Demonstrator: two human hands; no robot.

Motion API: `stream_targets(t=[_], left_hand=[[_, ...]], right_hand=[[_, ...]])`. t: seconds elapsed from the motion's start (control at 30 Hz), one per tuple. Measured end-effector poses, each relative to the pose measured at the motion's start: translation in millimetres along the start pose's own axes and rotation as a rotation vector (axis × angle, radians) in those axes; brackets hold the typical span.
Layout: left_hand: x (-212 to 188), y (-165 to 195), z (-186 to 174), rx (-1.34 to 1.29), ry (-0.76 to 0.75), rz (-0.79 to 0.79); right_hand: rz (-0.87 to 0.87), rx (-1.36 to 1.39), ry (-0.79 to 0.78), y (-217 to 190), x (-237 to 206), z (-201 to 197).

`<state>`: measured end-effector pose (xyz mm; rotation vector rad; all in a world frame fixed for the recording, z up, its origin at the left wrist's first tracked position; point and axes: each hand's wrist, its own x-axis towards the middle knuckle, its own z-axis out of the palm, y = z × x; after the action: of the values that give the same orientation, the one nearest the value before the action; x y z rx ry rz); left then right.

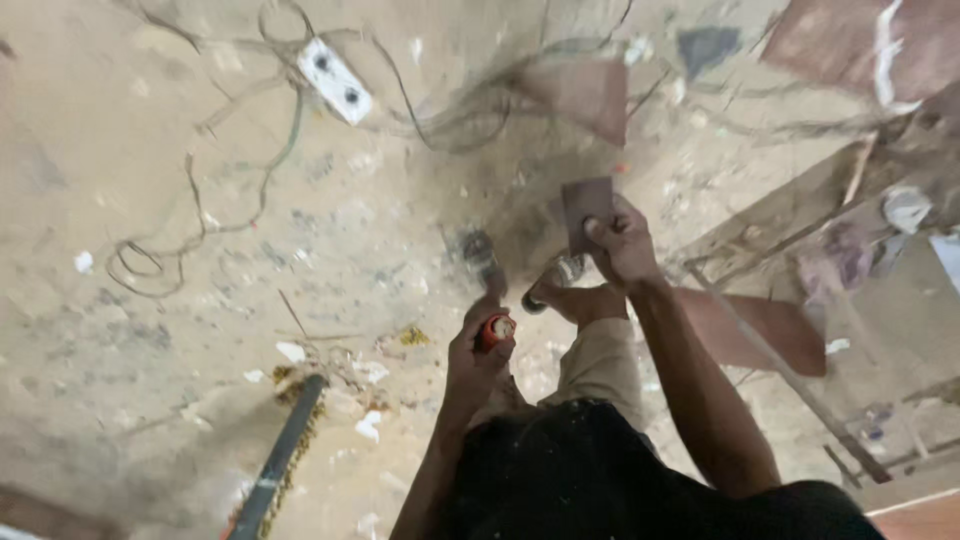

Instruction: The person carries a small tin of wood filler and a scraper to a large plywood panel on a workbench. They scoop filler and spread it over a damaged spot on the panel, then use a sanding block to sand the filled area and the panel surface.

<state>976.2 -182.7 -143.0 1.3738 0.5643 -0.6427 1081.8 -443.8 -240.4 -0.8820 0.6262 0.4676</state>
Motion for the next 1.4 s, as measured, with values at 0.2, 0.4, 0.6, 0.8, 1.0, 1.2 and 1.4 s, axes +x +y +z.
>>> stream_targets(t=[0.2, 0.4, 0.6, 0.8, 1.0, 1.2, 1.4], left_hand=[[73.2, 186.1, 47.3, -0.199, -0.197, 0.160], [190.5, 342.2, 138.5, -0.262, -0.284, 0.150], [292.7, 500.6, 232.5, -0.126, -0.256, 0.173], [466.1, 620.7, 269.9, 0.150, -0.140, 0.283], [633.2, 793.5, 309.0, 0.301, -0.406, 0.669], [719.2, 1012.2, 385.1, 0.392, -0.492, 0.835], [853.6, 1155.4, 519.7, 0.618, -0.309, 1.063]], right_hand=[[-0.244, 0.072, -0.125, -159.5, -23.2, 59.0], [-0.197, 0.135, 0.016, -317.3, 50.5, 92.8], [-0.127, -0.113, 0.070, -510.2, 141.6, 137.9], [-0.269, -0.117, -0.254, -666.0, 260.3, 179.1], [-0.162, 0.031, 0.073, -825.9, 387.8, 181.8], [-0.163, 0.098, 0.035, -1012.5, 471.7, 185.0], [-0.519, -0.475, 0.242, -1205.6, 612.6, 194.2]])
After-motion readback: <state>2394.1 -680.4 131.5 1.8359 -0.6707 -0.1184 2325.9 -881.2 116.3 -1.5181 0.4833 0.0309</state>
